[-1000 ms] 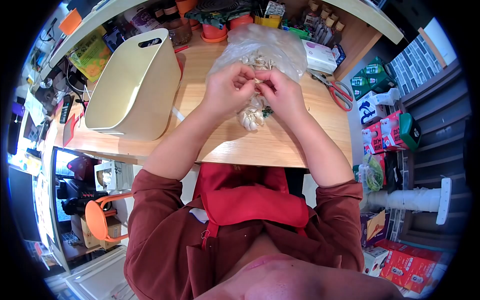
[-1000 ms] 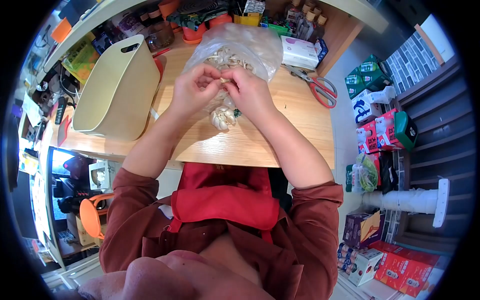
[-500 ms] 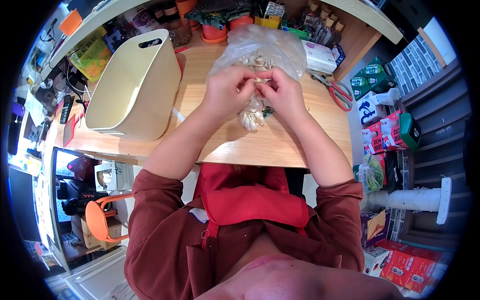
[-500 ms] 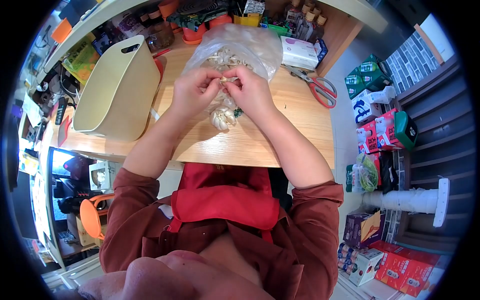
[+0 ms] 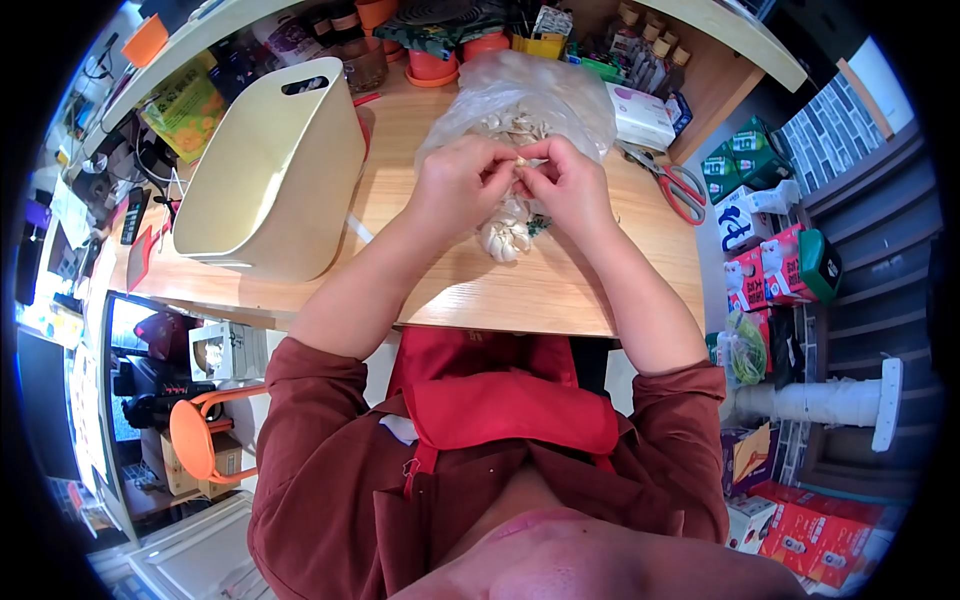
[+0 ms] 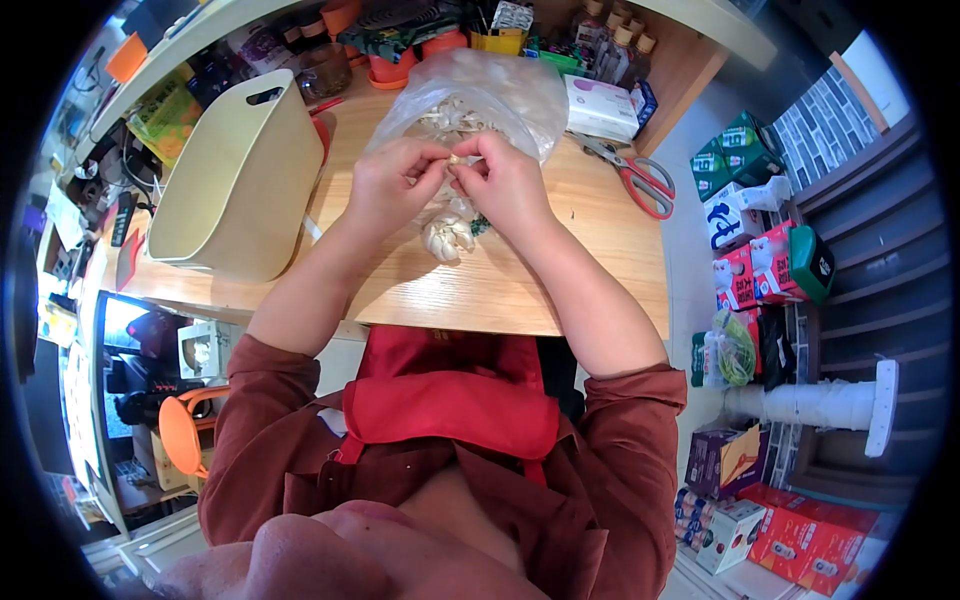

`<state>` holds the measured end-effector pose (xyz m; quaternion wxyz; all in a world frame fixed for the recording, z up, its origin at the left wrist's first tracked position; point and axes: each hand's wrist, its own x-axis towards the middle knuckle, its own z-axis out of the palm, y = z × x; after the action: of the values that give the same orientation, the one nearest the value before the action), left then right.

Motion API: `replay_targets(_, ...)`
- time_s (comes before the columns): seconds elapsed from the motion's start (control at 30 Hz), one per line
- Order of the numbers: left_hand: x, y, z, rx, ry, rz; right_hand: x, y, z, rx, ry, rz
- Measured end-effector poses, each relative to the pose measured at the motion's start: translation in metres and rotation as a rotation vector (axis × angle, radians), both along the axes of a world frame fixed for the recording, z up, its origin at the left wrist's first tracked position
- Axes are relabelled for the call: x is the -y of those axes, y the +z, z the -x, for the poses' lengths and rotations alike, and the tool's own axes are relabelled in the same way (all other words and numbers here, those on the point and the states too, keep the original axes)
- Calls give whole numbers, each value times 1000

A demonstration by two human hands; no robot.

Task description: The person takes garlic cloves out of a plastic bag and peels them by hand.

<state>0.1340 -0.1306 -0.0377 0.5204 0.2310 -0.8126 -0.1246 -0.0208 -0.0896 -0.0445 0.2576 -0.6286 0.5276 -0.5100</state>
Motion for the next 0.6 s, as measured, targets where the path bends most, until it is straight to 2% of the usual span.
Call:
replay_targets(0.2, 1, -3, -1, 35, 41, 15, -2, 2, -3, 19, 3, 12)
replay_targets(0.3, 0, -2, -1, 57, 84, 4, 1, -3, 0, -103, 25, 121)
replay_targets(0.4, 0, -2, -2, 53, 121, -14, -3, 4, -3, 21, 17, 8)
replay_targets(0.6, 3, -1, -3, -29, 178, -64, -13, 20, -5, 368, 61, 82)
